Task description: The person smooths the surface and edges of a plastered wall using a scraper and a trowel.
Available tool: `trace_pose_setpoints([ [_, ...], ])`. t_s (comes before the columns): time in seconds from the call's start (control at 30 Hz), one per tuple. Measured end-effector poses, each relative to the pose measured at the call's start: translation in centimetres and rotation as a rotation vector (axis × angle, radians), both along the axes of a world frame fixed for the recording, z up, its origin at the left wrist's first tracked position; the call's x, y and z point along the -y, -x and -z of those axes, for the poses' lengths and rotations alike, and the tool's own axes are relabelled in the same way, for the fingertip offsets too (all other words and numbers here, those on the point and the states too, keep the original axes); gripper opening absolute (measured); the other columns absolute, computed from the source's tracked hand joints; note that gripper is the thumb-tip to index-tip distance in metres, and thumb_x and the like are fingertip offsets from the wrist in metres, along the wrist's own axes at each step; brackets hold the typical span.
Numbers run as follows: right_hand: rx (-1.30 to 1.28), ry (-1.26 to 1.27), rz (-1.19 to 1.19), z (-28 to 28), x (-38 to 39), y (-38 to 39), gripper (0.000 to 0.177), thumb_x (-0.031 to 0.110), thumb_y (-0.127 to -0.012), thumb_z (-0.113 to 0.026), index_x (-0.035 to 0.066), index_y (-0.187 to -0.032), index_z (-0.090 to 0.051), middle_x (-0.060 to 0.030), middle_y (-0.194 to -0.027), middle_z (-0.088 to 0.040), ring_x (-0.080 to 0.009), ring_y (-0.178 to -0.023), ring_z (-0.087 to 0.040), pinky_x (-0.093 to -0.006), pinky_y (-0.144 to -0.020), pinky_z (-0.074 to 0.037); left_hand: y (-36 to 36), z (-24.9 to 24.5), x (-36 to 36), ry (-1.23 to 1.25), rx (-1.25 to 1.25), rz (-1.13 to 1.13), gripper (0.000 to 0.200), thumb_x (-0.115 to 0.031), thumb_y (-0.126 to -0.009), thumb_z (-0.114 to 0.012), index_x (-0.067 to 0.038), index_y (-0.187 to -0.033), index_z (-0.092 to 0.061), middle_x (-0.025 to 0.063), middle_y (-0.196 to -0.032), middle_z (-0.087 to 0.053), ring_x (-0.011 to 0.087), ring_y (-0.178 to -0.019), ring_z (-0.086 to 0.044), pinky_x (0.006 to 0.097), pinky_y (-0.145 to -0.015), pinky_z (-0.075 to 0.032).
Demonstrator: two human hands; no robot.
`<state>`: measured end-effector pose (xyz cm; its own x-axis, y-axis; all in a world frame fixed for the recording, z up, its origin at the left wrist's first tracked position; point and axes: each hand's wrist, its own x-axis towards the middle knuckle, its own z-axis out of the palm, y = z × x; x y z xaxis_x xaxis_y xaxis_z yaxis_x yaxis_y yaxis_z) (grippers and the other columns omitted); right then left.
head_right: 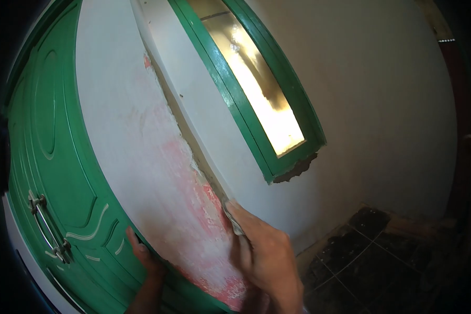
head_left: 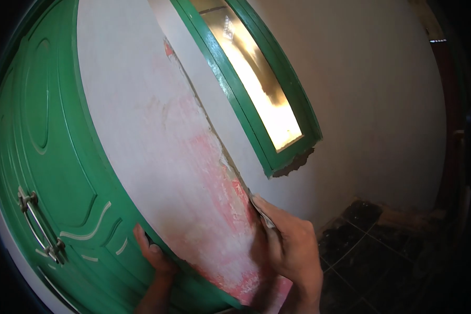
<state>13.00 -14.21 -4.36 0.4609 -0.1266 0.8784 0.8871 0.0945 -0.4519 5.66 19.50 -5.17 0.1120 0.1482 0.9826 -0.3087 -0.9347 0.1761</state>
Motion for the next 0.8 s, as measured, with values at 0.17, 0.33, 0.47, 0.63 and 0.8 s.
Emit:
trace_pose_setpoints([
  [0.17, -0.015, 0.045, 0.053, -0.2, 0.0, 0.6, 0.048, -0.009, -0.091, -0.068, 0.005, -0.136, -0.074, -0.0228, -0.127, -0.077, -0.0402, -0.109, -0.078, -0.0418, -0.095, -0.063, 0.0, 0.6, -0.7, -0.019, 0.015, -0.013, 0.104, -0.078, -0.108, -0.03, 0.013, -0.155, -0.044, 0.0266, -0.151, -0.049, 0.0385, -0.141, -0.049, 0.0499, -0.121, -0.035],
  [0.33, 0.077, -0.067, 0.062, -1.9, -1.4, -0.8, 0.048, -0.01, -0.092, -0.067, 0.005, -0.137, -0.074, -0.0238, -0.126, -0.077, -0.0408, -0.108, -0.078, -0.041, -0.094, -0.063, -0.1, 0.5, -1.0, -0.007, 0.007, 0.032, 0.103, -0.077, -0.109, -0.029, 0.014, -0.156, -0.043, 0.0275, -0.153, -0.048, 0.0392, -0.144, -0.047, 0.0499, -0.122, -0.034],
  [0.47, -0.038, 0.043, -0.027, 1.0, 0.8, 0.2, 0.047, -0.01, -0.094, -0.066, 0.003, -0.139, -0.073, -0.0254, -0.125, -0.077, -0.0407, -0.109, -0.079, -0.0384, -0.095, -0.061, 0.0, 0.6, -0.7, 0.0, -0.003, 0.054, 0.105, -0.077, -0.109, -0.029, 0.015, -0.157, -0.041, 0.0283, -0.156, -0.046, 0.0393, -0.146, -0.046, 0.05, -0.124, -0.032],
  [0.63, 0.053, -0.009, 0.025, -1.3, -0.1, 0.1, 0.048, -0.01, -0.094, -0.066, 0.003, -0.14, -0.072, -0.0251, -0.132, -0.075, -0.0398, -0.115, -0.077, -0.0397, -0.099, -0.061, -0.3, 1.1, -1.3, 0.011, 0.013, 0.041, 0.105, -0.077, -0.109, -0.03, 0.015, -0.158, -0.04, 0.0277, -0.156, -0.045, 0.0389, -0.146, -0.045, 0.0504, -0.124, -0.031],
  [0.8, 0.134, -0.117, 0.033, -2.9, -1.7, -0.6, 0.049, -0.009, -0.094, -0.067, 0.004, -0.142, -0.071, -0.0241, -0.137, -0.073, -0.04, -0.121, -0.074, -0.0405, -0.104, -0.06, 0.0, 0.7, -2.1, -0.007, -0.037, 0.117, 0.104, -0.076, -0.109, -0.03, 0.014, -0.159, -0.039, 0.0282, -0.158, -0.044, 0.0404, -0.148, -0.043, 0.0524, -0.125, -0.03],
])
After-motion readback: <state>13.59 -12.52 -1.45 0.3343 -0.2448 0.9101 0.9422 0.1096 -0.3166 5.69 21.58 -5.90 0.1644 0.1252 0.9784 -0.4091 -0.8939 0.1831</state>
